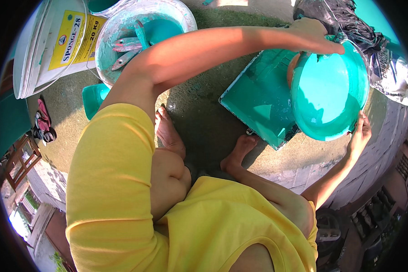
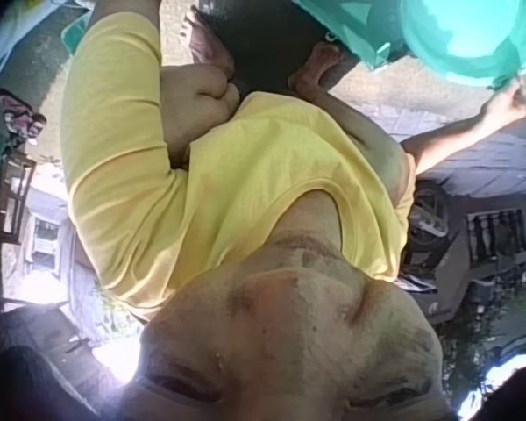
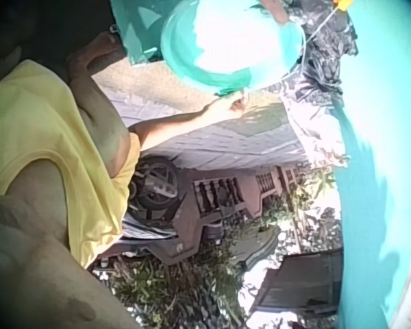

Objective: The person pours green paint from a small container into a green paint tray and then stirs it with a paint roller and a brush.

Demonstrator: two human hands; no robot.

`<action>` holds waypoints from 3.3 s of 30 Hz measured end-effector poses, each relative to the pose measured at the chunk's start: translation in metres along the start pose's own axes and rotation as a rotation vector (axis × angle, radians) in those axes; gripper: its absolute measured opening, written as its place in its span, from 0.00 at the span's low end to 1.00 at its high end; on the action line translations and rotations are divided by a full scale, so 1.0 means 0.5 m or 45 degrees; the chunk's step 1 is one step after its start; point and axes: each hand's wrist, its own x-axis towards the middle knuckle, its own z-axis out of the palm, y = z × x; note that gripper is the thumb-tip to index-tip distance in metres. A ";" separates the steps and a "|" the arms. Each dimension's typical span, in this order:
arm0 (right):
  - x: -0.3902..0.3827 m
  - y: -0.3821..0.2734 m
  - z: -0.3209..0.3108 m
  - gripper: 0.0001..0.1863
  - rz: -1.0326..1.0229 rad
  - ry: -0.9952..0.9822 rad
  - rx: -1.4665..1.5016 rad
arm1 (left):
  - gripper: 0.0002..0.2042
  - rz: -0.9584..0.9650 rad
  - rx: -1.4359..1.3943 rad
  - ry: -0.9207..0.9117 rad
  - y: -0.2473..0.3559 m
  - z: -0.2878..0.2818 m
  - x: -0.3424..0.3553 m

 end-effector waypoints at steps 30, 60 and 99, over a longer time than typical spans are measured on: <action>-0.003 0.005 0.027 0.15 -0.082 0.164 0.077 | 0.31 0.031 0.038 0.007 0.000 0.014 -0.001; -0.012 0.000 0.029 0.16 -0.014 0.116 -0.026 | 0.30 0.035 0.055 0.032 -0.016 0.016 -0.013; -0.025 -0.041 0.044 0.15 0.089 0.087 0.127 | 0.29 -0.002 0.095 0.063 -0.005 0.003 -0.027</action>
